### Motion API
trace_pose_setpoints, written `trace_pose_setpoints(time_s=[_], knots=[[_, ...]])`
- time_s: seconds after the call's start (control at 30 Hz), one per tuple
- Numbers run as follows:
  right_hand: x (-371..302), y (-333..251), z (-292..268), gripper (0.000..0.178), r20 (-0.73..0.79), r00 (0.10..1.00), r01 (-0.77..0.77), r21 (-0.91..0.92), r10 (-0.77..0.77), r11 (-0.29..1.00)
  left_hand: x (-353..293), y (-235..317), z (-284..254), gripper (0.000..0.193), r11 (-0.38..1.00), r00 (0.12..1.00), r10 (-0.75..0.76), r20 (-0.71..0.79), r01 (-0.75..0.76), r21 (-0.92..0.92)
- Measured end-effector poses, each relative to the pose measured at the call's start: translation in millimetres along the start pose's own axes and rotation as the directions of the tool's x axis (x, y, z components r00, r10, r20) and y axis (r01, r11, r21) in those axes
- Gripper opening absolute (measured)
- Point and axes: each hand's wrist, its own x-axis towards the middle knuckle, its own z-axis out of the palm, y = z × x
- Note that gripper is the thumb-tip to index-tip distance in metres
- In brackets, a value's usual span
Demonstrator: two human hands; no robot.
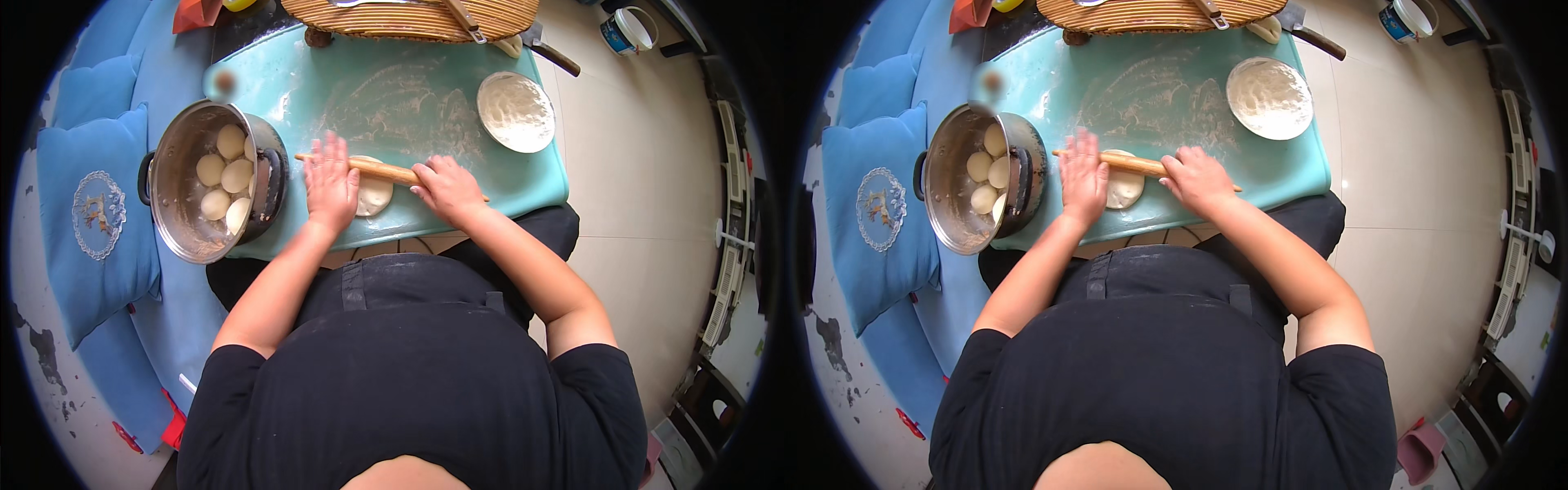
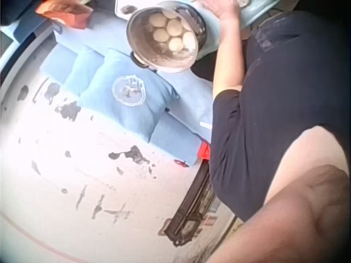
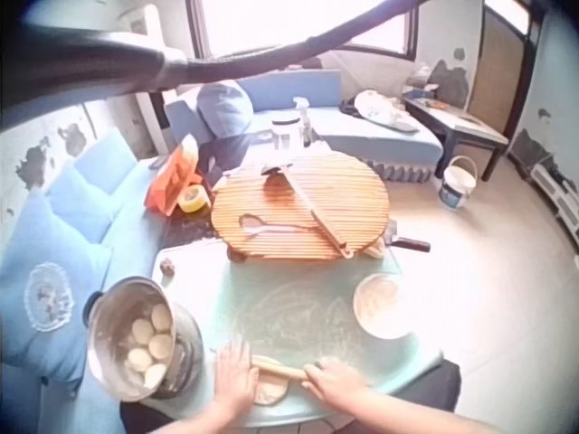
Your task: The person prepares dumplings by rolling out dough balls into flat circles using a rolling pin. They place a meat filling in the center of the dough, fold the edges to enclose the filling, and seal the dumpling. The finished dumplings are placed into a pot of water.
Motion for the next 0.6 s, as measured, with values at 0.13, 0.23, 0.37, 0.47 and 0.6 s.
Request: trace_pose_setpoints(time_s=[0.13, 0.23, 0.37, 0.47, 0.6], knots=[[23.0, 9.5, 2.7, 0.041, 0.0, 1.0, -0.008, -0.144, 0.008, 0.99, 23.4, -7.5, 1.6, 0.057, 0.99, 0.997, 0.046, 0.055, -0.053, 0.131], [27.6, 15.8, 8.6, 0.044, -0.021, 0.999, -0.047, -0.125, 0.045, 0.991, 40.0, -1.3, -2.0, 0.055, 0.992, 0.996, 0.046, 0.076, -0.055, 0.116], [-3.6, 8.3, 14.4, 0.046, -0.097, 0.99, 0.084, -0.179, -0.102, 0.98, -8.5, -7.9, 2.5, 0.058, 0.993, 0.993, 0.101, 0.063, -0.104, 0.054], [-4.3, 15.0, 12.6, 0.046, -0.087, 0.986, 0.133, -0.081, -0.14, 0.988, -3.1, -13.5, 3.9, 0.061, 0.99, 0.993, 0.097, 0.073, -0.104, 0.096], [29.5, 31.4, -9.2, 0.034, 0.034, 0.999, -0.046, 0.134, 0.042, 0.99, 36.2, -8.0, -6.2, 0.06, 0.957, 0.96, 0.274, 0.058, -0.278, 0.085]])
